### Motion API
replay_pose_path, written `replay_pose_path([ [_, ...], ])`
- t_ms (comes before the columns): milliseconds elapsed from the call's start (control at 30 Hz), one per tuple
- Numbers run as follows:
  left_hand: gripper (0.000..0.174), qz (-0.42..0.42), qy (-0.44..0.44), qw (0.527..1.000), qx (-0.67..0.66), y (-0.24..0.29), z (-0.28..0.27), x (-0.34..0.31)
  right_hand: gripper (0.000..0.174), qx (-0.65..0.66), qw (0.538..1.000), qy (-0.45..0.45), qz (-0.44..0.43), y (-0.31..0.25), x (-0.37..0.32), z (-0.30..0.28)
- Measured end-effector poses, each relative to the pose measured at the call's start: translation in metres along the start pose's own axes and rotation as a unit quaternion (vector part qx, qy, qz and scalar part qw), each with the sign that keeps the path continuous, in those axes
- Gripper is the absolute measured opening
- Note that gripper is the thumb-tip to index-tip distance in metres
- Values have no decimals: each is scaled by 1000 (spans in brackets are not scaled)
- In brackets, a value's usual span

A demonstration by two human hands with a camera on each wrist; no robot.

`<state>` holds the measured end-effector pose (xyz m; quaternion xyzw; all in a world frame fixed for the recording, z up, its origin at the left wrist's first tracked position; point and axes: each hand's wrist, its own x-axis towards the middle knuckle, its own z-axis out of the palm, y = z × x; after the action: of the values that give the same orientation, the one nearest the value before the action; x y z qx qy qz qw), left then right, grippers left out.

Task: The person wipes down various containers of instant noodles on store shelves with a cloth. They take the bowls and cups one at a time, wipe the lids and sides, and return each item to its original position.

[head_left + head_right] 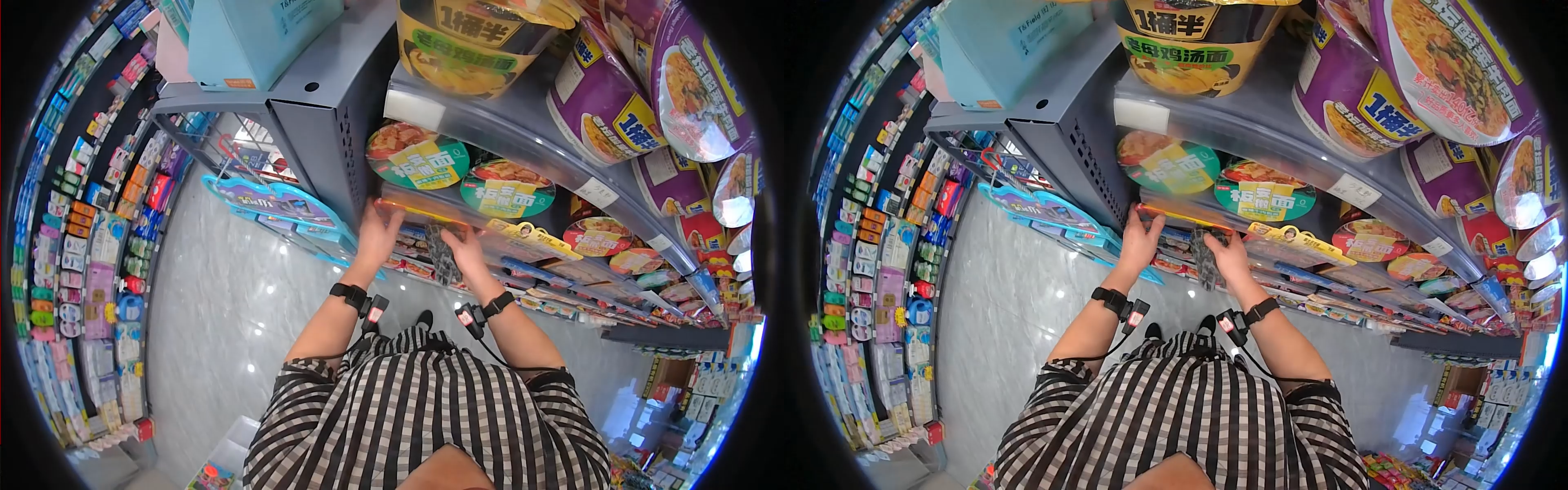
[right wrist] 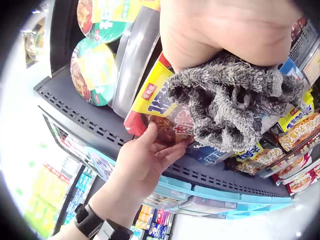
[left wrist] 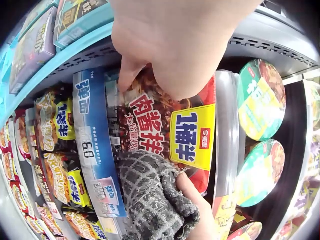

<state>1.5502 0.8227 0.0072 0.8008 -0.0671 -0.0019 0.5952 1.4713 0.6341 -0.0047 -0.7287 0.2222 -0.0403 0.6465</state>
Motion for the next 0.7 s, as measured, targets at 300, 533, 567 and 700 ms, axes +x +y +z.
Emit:
replay_pose_path([
  [300,74,0,45,991,127,-35,20,13,55,-84,996,-8,6,-1,12,-9],
  [533,67,-83,9,993,79,-15,19,12,63,-52,998,-23,16,0,10,-3],
  [567,70,-89,7,994,60,-15,19,9,69,-33,999,-20,-4,7,10,-4],
  [700,89,-60,-10,998,31,-11,17,-6,85,-123,992,31,23,-8,-6,-6],
])
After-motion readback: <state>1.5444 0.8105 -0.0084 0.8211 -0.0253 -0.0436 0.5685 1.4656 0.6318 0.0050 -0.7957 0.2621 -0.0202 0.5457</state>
